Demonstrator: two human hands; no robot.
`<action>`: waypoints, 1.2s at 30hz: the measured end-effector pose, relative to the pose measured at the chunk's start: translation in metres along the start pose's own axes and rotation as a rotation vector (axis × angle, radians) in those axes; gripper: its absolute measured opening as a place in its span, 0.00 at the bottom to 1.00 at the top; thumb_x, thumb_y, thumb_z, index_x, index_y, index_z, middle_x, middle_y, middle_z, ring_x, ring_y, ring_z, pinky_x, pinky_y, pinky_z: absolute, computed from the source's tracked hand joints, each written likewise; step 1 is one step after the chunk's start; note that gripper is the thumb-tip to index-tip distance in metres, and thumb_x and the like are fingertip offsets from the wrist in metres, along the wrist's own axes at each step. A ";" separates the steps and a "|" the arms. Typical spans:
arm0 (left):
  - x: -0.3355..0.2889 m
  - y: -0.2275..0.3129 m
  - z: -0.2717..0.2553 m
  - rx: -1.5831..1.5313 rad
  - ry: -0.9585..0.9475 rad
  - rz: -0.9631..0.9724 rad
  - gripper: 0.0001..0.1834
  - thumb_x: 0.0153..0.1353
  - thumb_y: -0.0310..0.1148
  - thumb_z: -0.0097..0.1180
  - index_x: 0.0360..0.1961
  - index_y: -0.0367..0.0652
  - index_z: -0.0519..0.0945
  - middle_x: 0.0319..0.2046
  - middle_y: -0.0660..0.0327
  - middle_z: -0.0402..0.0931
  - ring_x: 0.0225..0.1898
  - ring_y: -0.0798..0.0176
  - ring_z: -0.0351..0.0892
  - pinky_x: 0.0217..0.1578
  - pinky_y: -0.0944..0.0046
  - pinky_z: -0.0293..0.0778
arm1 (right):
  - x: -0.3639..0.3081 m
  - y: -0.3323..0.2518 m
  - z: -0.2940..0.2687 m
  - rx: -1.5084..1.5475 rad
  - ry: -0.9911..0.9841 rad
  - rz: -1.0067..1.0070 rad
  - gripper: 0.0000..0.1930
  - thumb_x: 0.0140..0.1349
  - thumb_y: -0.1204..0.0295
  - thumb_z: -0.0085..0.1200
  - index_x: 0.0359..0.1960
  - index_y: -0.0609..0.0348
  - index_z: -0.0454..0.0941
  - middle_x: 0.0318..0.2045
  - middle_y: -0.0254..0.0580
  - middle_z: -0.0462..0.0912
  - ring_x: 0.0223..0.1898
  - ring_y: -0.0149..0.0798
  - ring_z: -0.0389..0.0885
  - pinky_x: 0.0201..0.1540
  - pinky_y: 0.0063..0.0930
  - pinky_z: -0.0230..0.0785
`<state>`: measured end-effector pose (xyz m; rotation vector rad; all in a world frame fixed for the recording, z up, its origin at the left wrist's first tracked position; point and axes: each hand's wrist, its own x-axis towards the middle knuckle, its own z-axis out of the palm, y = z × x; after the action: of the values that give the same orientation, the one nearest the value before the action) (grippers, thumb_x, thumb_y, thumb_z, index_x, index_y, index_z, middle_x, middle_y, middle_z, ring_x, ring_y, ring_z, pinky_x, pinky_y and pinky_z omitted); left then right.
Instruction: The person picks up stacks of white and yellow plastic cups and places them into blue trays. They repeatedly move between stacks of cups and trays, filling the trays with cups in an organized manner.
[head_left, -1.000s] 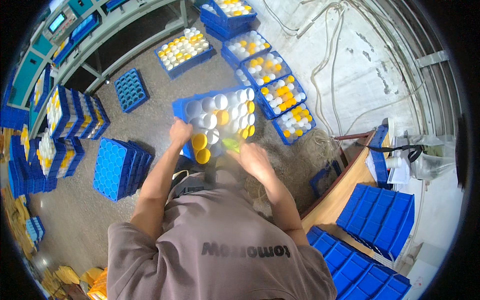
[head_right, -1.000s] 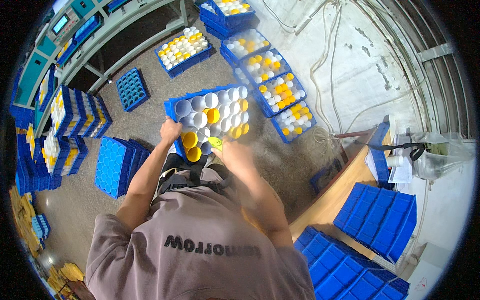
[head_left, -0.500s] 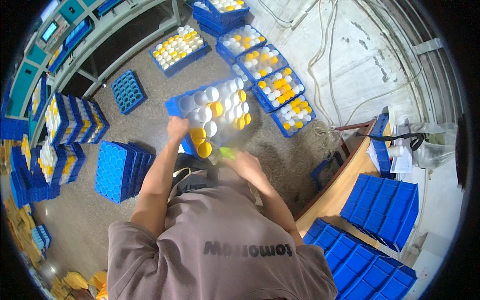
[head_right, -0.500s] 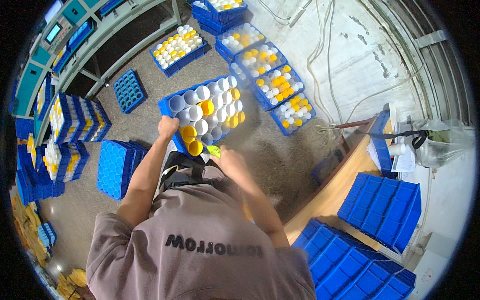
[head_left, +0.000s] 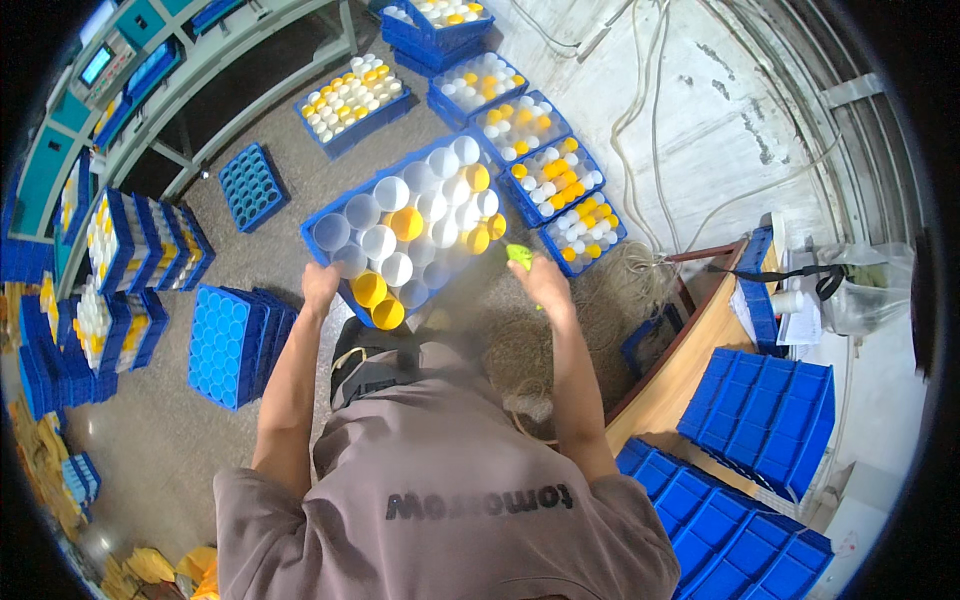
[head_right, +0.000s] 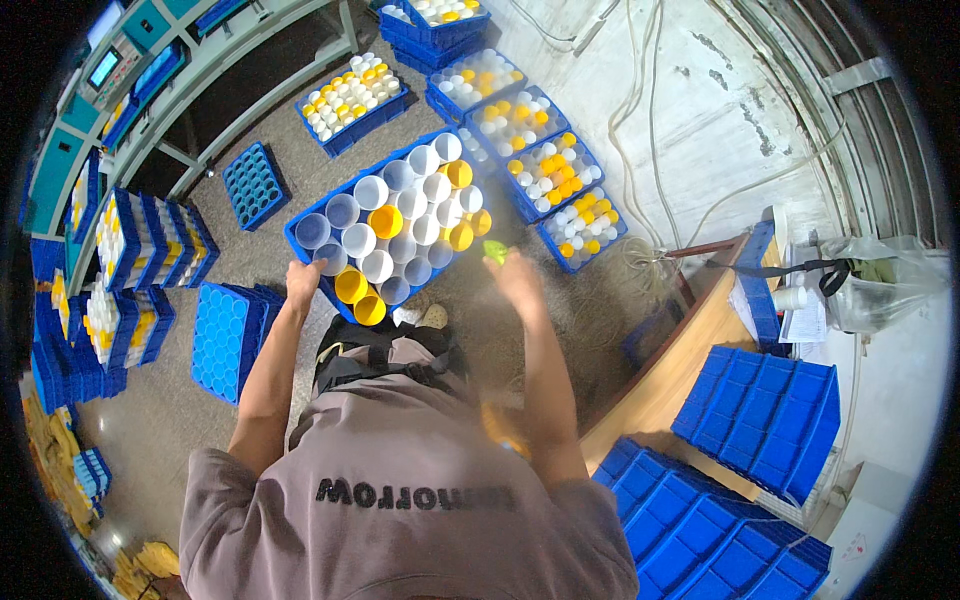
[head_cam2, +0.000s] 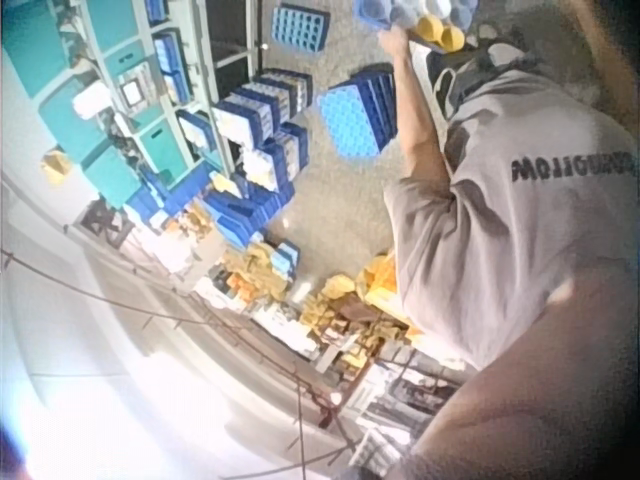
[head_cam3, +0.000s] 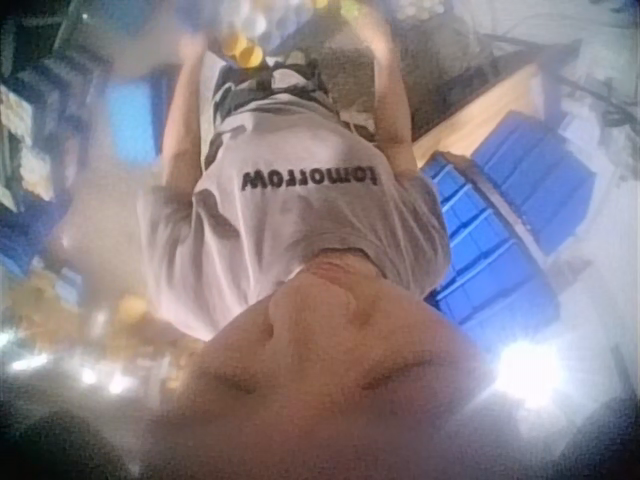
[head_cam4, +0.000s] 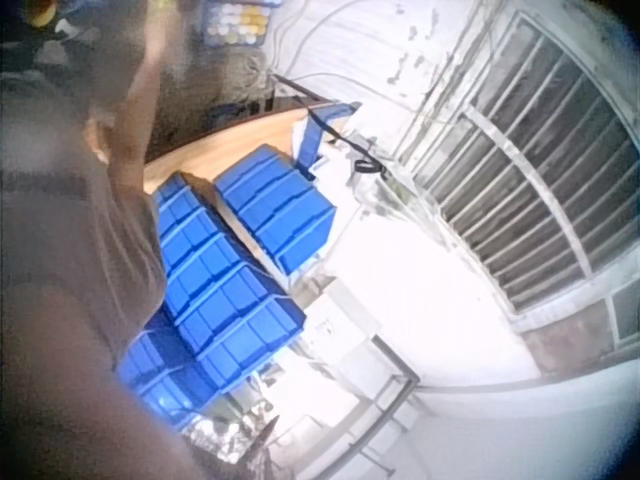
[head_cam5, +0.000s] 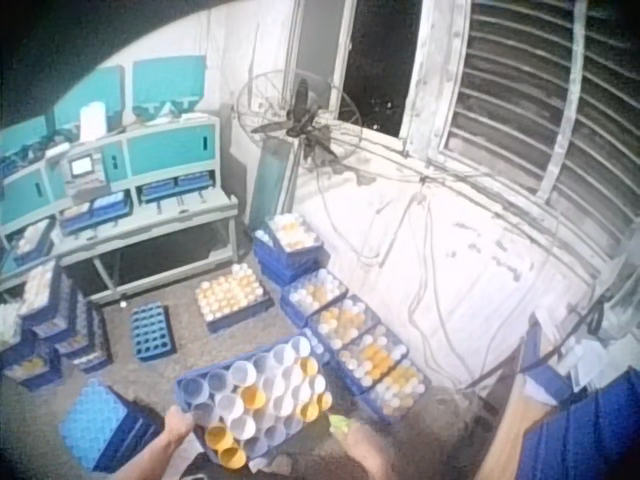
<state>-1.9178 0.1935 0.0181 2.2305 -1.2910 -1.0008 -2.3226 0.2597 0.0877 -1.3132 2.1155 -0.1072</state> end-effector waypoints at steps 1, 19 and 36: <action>0.001 -0.004 -0.002 -0.020 -0.001 0.007 0.20 0.53 0.40 0.66 0.34 0.29 0.85 0.34 0.45 0.86 0.38 0.51 0.86 0.41 0.54 0.76 | 0.011 0.006 -0.005 0.030 -0.013 0.045 0.29 0.64 0.48 0.57 0.50 0.67 0.78 0.44 0.65 0.83 0.48 0.63 0.82 0.50 0.52 0.74; 0.014 -0.025 -0.008 -0.144 -0.106 0.017 0.17 0.56 0.37 0.64 0.37 0.31 0.86 0.31 0.51 0.86 0.34 0.58 0.85 0.38 0.58 0.76 | 0.027 0.057 0.000 0.088 -0.069 -0.009 0.28 0.64 0.48 0.57 0.30 0.69 0.79 0.21 0.52 0.83 0.24 0.47 0.85 0.31 0.42 0.75; 0.017 -0.055 -0.009 -0.193 -0.064 -0.052 0.19 0.54 0.37 0.63 0.38 0.29 0.86 0.34 0.49 0.86 0.37 0.55 0.85 0.41 0.57 0.76 | -0.012 0.023 0.027 0.074 -0.222 -0.161 0.28 0.64 0.48 0.57 0.35 0.68 0.82 0.27 0.60 0.84 0.33 0.56 0.85 0.37 0.47 0.75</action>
<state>-1.8730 0.2061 -0.0166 2.1105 -1.1151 -1.1726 -2.3219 0.2881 0.0635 -1.3834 1.8034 -0.1010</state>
